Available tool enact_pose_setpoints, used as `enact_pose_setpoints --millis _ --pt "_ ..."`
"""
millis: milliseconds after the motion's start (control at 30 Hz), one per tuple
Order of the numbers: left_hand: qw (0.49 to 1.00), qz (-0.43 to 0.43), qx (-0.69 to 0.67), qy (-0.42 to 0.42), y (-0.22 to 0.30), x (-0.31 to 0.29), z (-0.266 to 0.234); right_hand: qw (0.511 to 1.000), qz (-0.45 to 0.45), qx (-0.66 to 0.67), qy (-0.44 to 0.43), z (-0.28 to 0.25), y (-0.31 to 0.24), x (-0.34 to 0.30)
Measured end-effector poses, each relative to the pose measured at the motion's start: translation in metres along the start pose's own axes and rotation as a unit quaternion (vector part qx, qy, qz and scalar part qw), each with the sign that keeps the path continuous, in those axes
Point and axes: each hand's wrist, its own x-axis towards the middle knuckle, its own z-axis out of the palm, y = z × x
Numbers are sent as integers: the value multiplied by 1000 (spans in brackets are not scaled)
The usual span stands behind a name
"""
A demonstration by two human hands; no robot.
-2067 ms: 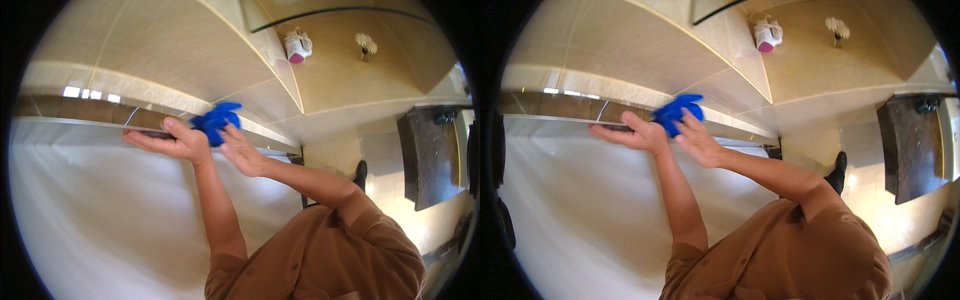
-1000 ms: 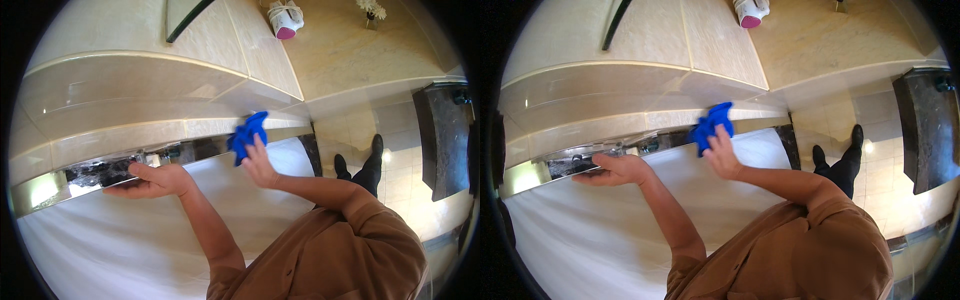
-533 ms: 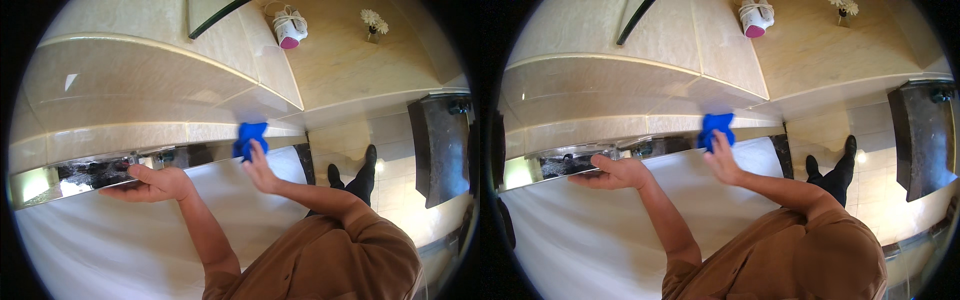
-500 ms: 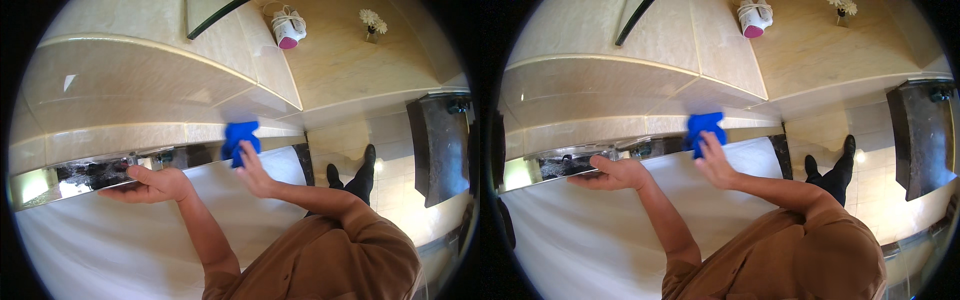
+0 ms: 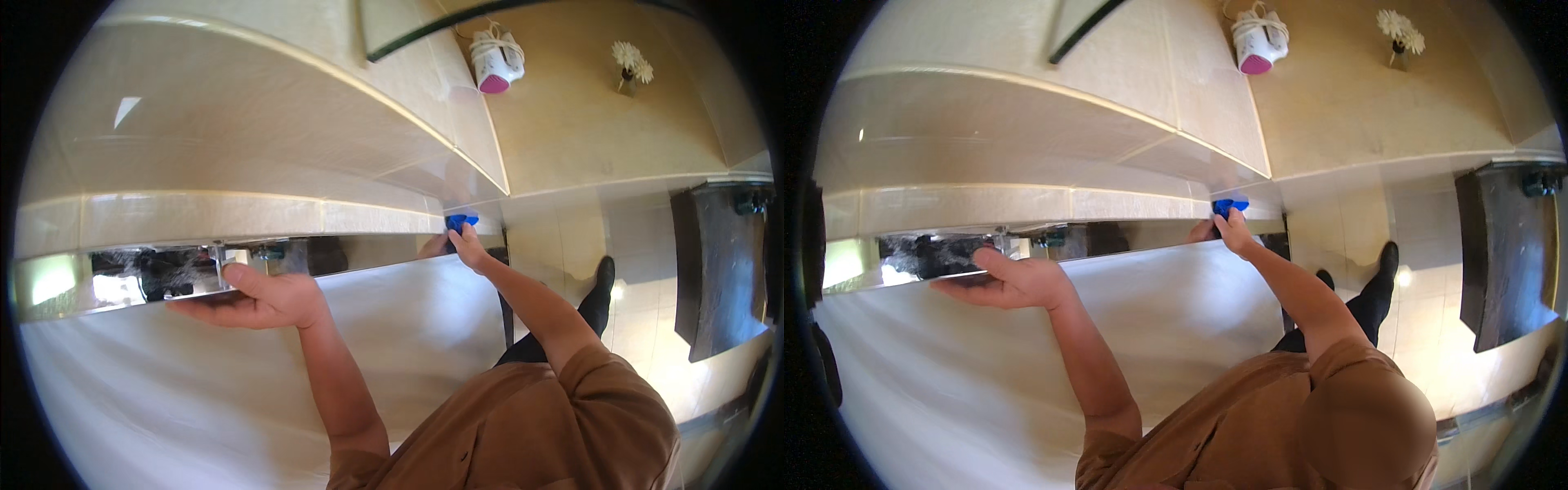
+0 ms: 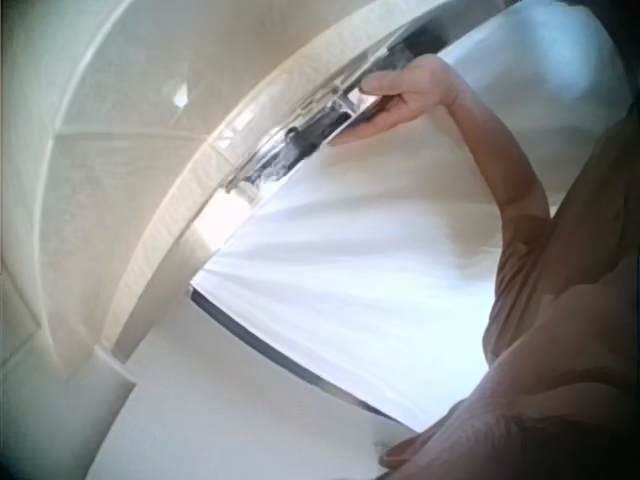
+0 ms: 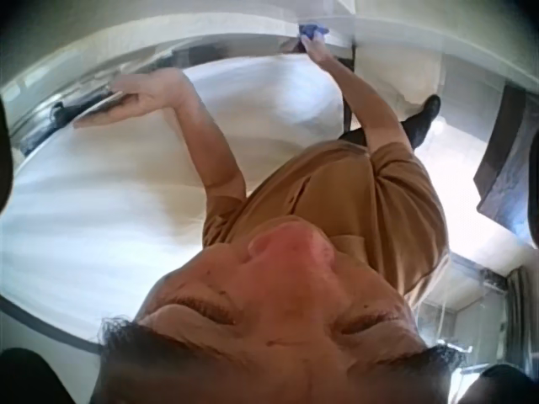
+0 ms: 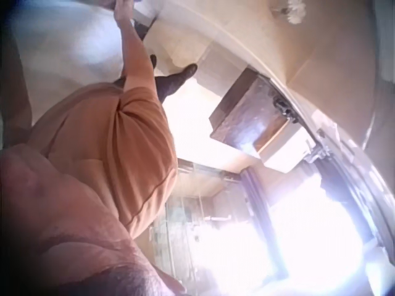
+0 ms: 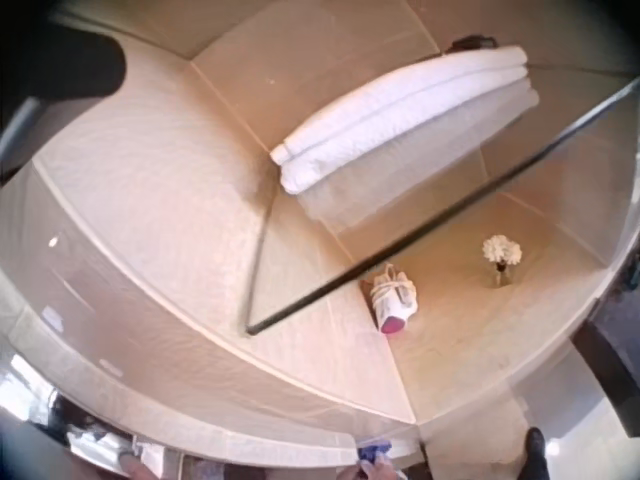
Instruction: The person sweeps debris on the bathroom floor using a red broom, then wipes the glass shower door and a glass shelf using a blue cloth. The person also moves a small decorative flower arrangement on the shelf to clean underneath it.
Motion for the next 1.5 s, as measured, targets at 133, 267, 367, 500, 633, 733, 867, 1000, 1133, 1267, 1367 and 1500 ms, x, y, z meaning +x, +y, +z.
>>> enact_pose_setpoints --millis 133,267,367,500,633,733,867,1000,1133,1267,1367,1500 --pt "999 6 -27 -17 10 3 10 997 -75 20 11 6 -40 1" --pt "998 14 50 -26 -3 -3 -21 949 -136 237 -159 13 -188 -64" --pt "996 43 81 -13 -2 3 -16 910 -160 305 -232 -22 -300 -99" --pt "999 40 -1 -9 -3 4 -8 854 -467 156 -170 -55 -410 -153" --pt "994 87 68 9 -11 5 -18 682 -699 -209 56 -58 -440 -158" --pt "990 68 119 33 -2 3 -10 698 -585 -407 75 -54 -414 -120" --pt "991 66 112 42 1 10 -11 609 -589 -511 144 -52 -418 -99" --pt "986 62 146 49 -6 5 -23 563 -633 -477 236 -20 -507 -109" --pt "990 64 113 52 -2 5 -11 484 -677 -466 300 -3 -603 -123" --pt "989 61 123 52 -2 10 -19 441 -687 -536 214 10 -599 -116" --pt "989 59 107 78 -3 10 -24 381 -623 -677 93 -6 -530 -95" --pt "993 38 91 70 10 10 -17 370 -567 -736 -18 -80 -484 -78"
